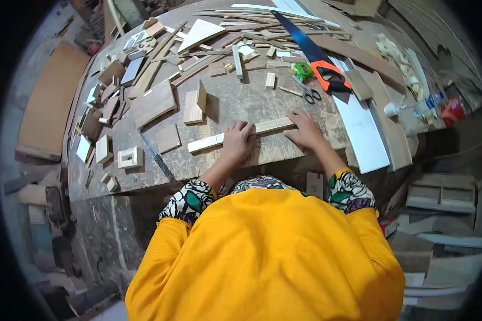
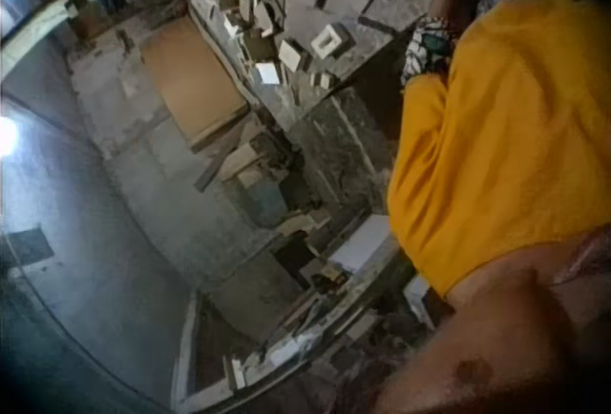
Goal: The person cuts small wooden pieces using a hand saw and then trims them with scissors. They repeatedly pick up wood pieces, saw them on a workbench, and use scissors to refine the edges. The person also stacks the cut pieces on the table.
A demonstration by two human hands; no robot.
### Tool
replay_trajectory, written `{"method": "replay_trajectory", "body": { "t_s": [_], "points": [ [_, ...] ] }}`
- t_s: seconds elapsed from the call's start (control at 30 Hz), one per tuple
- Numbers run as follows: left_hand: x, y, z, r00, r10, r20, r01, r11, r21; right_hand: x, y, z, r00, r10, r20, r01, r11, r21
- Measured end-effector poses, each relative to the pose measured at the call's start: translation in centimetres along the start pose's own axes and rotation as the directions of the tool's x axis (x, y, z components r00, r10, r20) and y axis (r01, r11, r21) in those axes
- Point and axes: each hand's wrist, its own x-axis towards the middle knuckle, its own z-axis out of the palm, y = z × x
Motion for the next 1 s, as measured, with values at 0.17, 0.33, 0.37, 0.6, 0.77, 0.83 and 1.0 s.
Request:
{"method": "replay_trajectory", "body": {
  "t_s": [0.17,0.33,0.37,0.6,0.77,0.83,1.0],
  "points": [
    [0.4,0.1,-0.4,0.982,0.132,0.138,-0.120,0.989,-0.087,-4.9,-2.0,0.0,0.963,0.227,-0.143,-0.212,0.971,0.110],
    [0.7,0.9,-0.7,0.974,0.099,0.205,-0.078,0.991,-0.109,-7.5,-2.8,-1.0,0.931,0.273,-0.244,-0.258,0.962,0.093],
    [0.9,1.0,-0.7,0.972,0.091,0.219,-0.068,0.991,-0.111,-7.8,-2.8,-0.9,0.925,0.270,-0.268,-0.259,0.963,0.076],
    [1.5,1.7,-1.4,0.947,-0.013,0.320,0.044,0.995,-0.091,-7.4,-2.6,-0.3,0.889,0.356,-0.288,-0.350,0.934,0.073],
    [1.6,1.4,-1.2,0.945,-0.048,0.324,0.084,0.991,-0.101,-6.1,-1.4,-0.8,0.917,0.310,-0.252,-0.299,0.951,0.083],
    [1.9,1.4,-0.9,0.949,-0.077,0.307,0.116,0.987,-0.110,-5.4,-0.7,-1.0,0.921,0.314,-0.233,-0.287,0.947,0.142],
    [3.9,2.2,-0.1,0.978,-0.079,0.192,0.095,0.993,-0.072,-2.2,1.6,-2.4,0.931,0.257,-0.259,-0.215,0.960,0.182]
  ]
}}
